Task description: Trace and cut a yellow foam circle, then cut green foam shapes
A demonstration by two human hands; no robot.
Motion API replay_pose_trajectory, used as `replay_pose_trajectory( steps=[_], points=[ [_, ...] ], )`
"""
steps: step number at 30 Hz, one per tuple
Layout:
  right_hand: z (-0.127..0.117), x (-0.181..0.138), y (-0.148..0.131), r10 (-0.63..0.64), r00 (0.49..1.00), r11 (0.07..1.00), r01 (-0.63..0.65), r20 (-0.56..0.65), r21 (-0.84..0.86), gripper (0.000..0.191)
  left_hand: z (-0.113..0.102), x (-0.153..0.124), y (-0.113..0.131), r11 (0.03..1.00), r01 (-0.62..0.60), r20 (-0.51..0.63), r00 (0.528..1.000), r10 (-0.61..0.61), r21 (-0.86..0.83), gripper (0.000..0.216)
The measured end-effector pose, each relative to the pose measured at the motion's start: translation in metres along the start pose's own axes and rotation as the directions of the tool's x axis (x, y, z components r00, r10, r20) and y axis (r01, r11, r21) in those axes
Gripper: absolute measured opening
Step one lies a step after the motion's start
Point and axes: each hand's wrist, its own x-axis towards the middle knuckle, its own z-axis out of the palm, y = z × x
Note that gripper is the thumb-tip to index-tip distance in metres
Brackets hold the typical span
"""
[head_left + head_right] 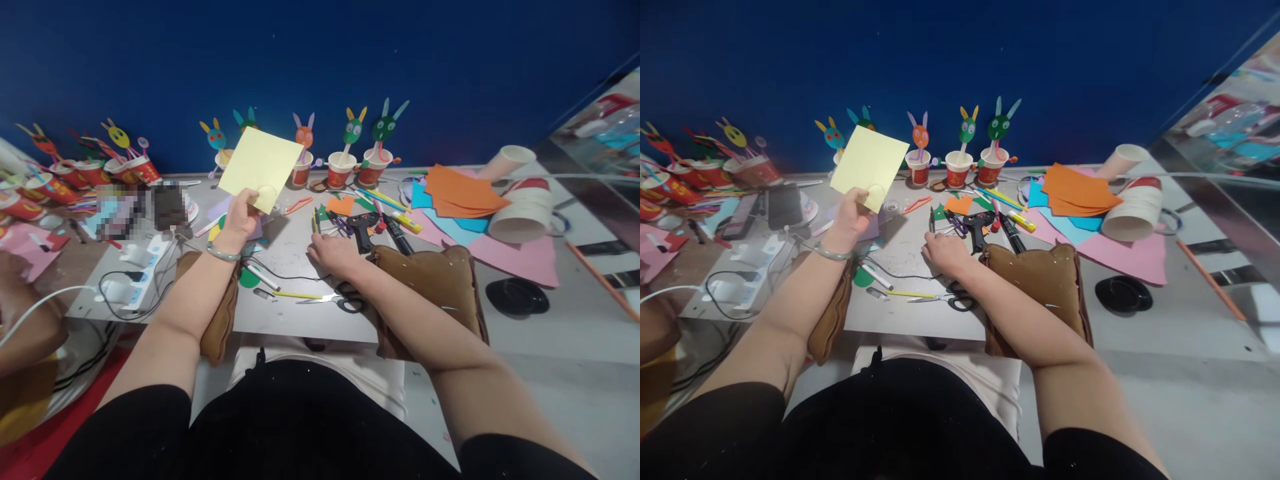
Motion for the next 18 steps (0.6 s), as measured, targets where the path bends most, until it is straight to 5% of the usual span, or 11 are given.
replay_pose_trajectory(
  steps=[18],
  points=[
    [-0.005,-0.0023,-0.0063,-0.036,0.999,0.999,0.036,0.006,0.032,0.055,0.002,-0.0019,0.0019,1.0,-0.008,0.004,1.0,0.008,0.013,0.017]
  ],
)
